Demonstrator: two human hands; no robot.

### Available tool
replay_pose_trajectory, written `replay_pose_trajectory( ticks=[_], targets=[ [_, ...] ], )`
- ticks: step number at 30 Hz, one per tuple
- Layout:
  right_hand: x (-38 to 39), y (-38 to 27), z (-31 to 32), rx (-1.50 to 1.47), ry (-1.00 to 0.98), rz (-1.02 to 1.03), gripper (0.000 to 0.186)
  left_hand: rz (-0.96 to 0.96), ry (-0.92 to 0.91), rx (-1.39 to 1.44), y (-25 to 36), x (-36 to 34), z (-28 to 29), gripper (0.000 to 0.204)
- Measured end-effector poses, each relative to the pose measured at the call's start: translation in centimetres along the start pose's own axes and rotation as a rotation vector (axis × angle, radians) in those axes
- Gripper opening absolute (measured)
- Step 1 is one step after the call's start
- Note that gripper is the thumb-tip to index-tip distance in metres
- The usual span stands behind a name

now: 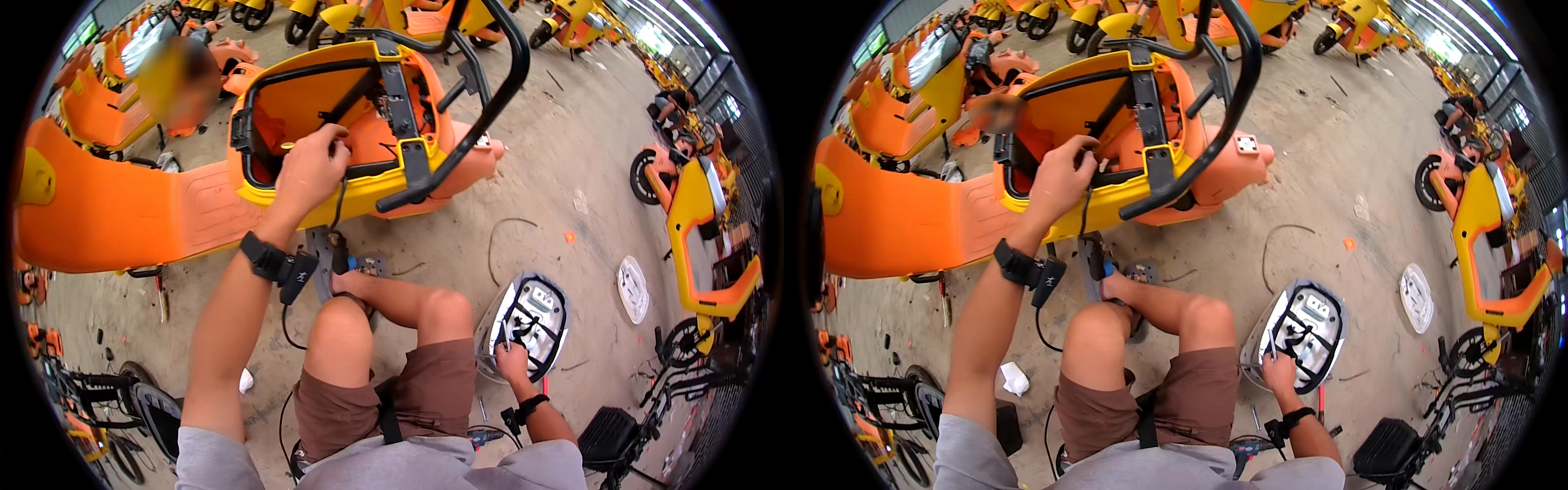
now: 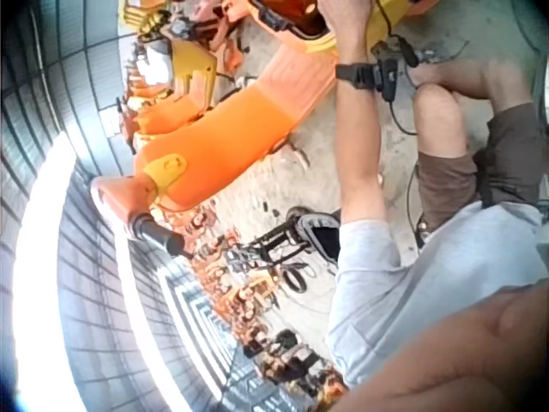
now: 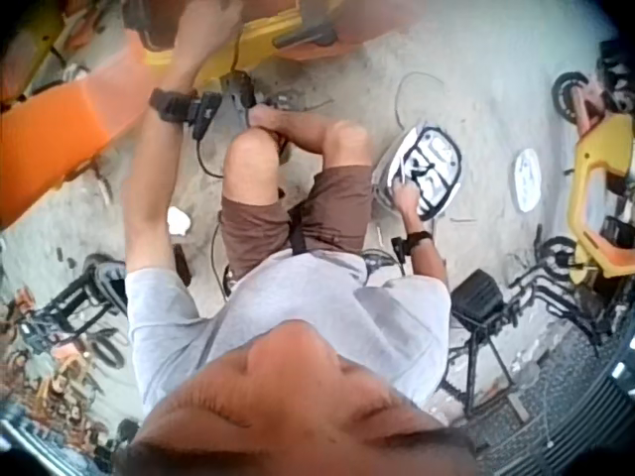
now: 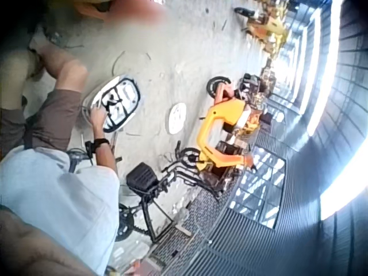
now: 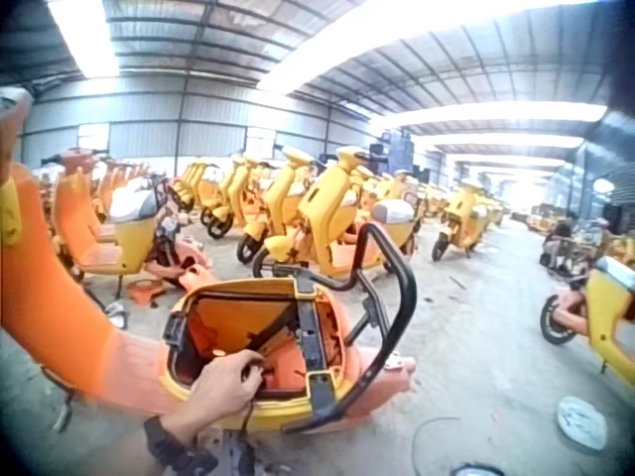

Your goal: The person uses a screwdriver and a socket wrench to manipulate fasteners and wires inside the storage compartment of an orange electric scooter.

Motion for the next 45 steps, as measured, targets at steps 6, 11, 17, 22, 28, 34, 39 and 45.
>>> replay_pose_trajectory(
  ticks=[6,11,17,22,28,34,39,45],
  targets=[
    [-0.5,-0.1,-0.2,0.057,-0.001,0.015,0.032,0.086,-0.069,0.047,0.1,-0.3,0.1,0.027],
    [-1.2,-0.7,-0.4,0.054,-0.054,-0.009,0.035,0.029,-0.099,0.181,-0.4,-0.5,-0.4,0.018],
    [-1.7,-3.7,0.2,0.002,-0.130,-0.041,0.039,0.000,-0.130,0.337,0.0,-0.4,0.6,0.016],
    [-0.7,-5.3,1.0,-0.072,-0.128,-0.085,0.041,-0.107,-0.197,0.245,4.5,-0.1,2.8,0.017],
    [-0.7,-3.4,0.9,-0.102,-0.106,-0.137,0.040,-0.216,-0.222,0.219,6.9,0.4,-0.4,0.018],
    [-0.9,-2.3,1.6,-0.131,-0.069,-0.204,0.040,-0.407,0.001,0.147,6.5,1.3,-2.6,0.019],
    [-0.6,-1.3,1.2,-0.140,-0.041,-0.186,0.039,-0.381,-0.013,0.122,6.4,1.5,-2.9,0.021],
    [-1.0,-1.8,0.8,-0.156,-0.045,-0.129,0.039,-0.598,0.083,-0.095,7.2,2.2,-2.3,0.037]
  ],
)
Point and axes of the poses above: each hand's wrist, its own x-axis away from the middle knuckle, its own z-axis out of the back of the hand, y = z × x, the point moved 2 cm from there along -x, towards the middle knuckle, and after that the axes turned 15 degrees about z, right-handed, at the moved point
